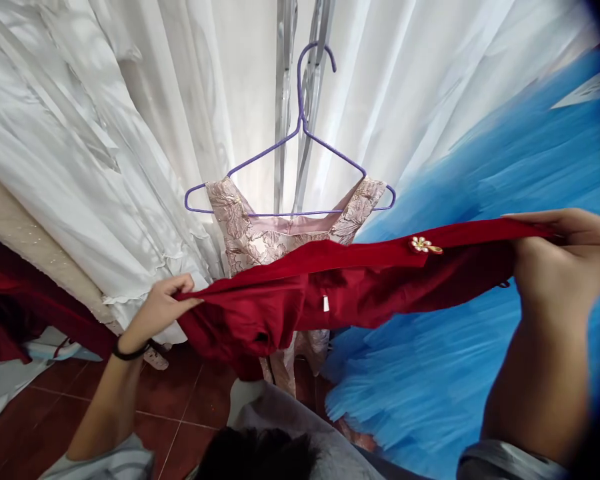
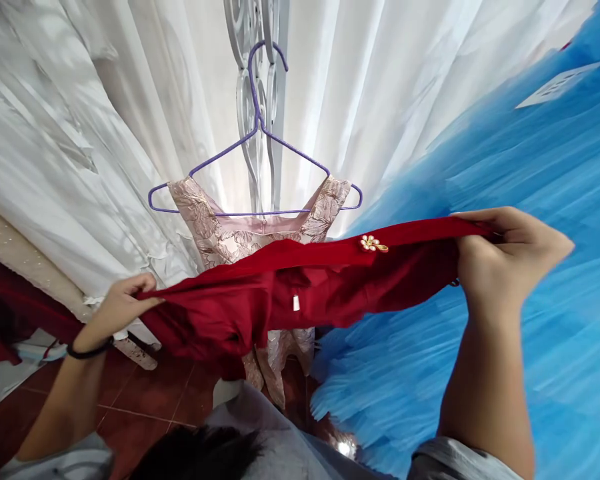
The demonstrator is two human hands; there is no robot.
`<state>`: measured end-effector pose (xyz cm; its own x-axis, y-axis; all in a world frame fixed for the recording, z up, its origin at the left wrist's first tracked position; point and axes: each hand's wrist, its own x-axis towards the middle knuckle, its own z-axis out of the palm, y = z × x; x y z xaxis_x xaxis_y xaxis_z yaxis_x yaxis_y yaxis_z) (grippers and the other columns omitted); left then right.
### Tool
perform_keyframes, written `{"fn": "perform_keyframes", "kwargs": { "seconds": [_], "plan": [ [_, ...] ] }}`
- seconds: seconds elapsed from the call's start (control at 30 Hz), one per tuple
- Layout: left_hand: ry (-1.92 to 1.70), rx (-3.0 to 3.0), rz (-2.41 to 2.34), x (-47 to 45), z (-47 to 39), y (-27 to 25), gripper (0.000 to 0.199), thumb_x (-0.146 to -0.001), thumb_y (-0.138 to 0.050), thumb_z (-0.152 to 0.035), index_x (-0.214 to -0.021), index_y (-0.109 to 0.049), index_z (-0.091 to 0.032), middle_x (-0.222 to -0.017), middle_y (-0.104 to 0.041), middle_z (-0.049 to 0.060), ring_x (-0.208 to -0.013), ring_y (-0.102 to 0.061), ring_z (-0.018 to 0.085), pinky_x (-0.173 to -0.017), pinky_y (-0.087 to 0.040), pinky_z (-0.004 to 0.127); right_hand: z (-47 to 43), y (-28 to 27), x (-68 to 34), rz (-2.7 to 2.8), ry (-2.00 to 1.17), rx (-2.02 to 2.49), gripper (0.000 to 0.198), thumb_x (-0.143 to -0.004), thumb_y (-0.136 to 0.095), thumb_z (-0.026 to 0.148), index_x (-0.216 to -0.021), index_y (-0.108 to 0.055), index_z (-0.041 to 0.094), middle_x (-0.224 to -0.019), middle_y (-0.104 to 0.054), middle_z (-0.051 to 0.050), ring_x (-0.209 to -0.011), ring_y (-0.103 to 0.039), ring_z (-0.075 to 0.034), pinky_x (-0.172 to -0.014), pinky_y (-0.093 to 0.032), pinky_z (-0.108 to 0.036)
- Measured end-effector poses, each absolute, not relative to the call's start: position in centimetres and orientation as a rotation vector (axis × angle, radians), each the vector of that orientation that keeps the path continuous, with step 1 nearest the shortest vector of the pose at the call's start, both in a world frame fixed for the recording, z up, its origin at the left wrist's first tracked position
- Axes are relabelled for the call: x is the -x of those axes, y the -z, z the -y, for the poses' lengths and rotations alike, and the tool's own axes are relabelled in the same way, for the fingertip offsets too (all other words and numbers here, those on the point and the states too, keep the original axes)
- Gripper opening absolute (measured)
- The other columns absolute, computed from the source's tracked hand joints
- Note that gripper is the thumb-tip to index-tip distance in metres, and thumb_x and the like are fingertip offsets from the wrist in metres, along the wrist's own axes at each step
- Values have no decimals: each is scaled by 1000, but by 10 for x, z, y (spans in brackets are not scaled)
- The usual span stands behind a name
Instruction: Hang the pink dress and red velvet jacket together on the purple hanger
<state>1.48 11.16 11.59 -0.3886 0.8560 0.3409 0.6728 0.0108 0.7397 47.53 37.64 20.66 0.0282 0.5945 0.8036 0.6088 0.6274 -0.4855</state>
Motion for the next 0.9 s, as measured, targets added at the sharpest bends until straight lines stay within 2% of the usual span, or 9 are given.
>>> {"fn": "perform_keyframes", "kwargs": {
  "seconds": [0.1,0.17,0.27,0.33,0.4,0.5,0.6,0.73,0.9],
  "plan": [
    [-1579,-1641,-2275,-16,-112,-150,16,-73,-69,-33,-78,-63,-19,-57,-44,-6,-53,-40,10,-52,-31,23,-385,-204,-466,1653,38,1170,30,-80,-51,27,-100,-73,33,-81,-67,-6,-82,-67,-35,-66,-51,-49],
    [-1734,-1781,-2428,-28,-120,-165,15,-77,-69,-30,-88,-72,-19,-57,-52,-5,-52,-42,10,-53,-35,24,-377,-200,-444,1820,115,1154,31,-80,-53,26,-104,-71,32,-93,-70,-7,-99,-66,-40,-86,-50,-61],
    [-1949,-2028,-2439,-55,-132,-174,14,-79,-67,-20,-90,-76,-18,-69,-67,-1,-58,-54,10,-59,-43,23,-341,-176,-385,2276,8,646,71,-74,-65,26,-142,-46,23,-142,-54,-14,-135,-47,-41,-114,-36,-61],
    [-1986,-2167,-2360,-74,-134,-175,20,-80,-65,-15,-96,-76,-19,-77,-71,0,-63,-59,10,-62,-46,22,-313,-147,-337,2529,-337,332,100,-71,-74,33,-156,-22,18,-156,-37,-18,-144,-37,-36,-115,-39,-53],
    [-1906,-2310,-2380,-87,-131,-175,23,-83,-62,-12,-99,-76,-21,-74,-69,-1,-63,-60,10,-63,-46,21,-297,-119,-298,2671,-582,364,80,-78,-69,28,-150,-36,16,-140,-55,-18,-129,-54,-33,-105,-47,-47],
    [-1704,-2301,-2643,-83,-126,-175,23,-84,-58,-14,-97,-76,-21,-78,-64,2,-72,-61,15,-68,-46,24,-305,-103,-275,2707,-693,616,36,-82,-50,10,-113,-66,13,-99,-73,-12,-94,-68,-26,-84,-51,-37],
    [-1378,-2072,-2648,-58,-124,-176,21,-83,-52,-18,-91,-72,-18,-93,-66,7,-87,-62,21,-78,-47,29,-326,-127,-290,2502,-596,628,34,-77,-44,6,-98,-69,15,-89,-73,-9,-85,-67,-23,-80,-50,-33],
    [-919,-1793,-2186,-33,-117,-183,24,-82,-54,-34,-69,-64,-17,-67,-60,1,-65,-54,16,-61,-42,24,-331,-178,-312,2303,-544,511,39,-71,-43,6,-97,-69,18,-92,-73,-6,-86,-67,-23,-82,-52,-34],
    [-1275,-1667,-2246,-45,-92,-208,28,-65,-75,-43,-70,-64,-18,-66,-59,-2,-63,-51,14,-58,-40,23,-312,-201,-317,2035,-473,434,47,-67,-39,6,-101,-68,19,-99,-73,-4,-94,-67,-22,-86,-53,-33]
  ]
}}
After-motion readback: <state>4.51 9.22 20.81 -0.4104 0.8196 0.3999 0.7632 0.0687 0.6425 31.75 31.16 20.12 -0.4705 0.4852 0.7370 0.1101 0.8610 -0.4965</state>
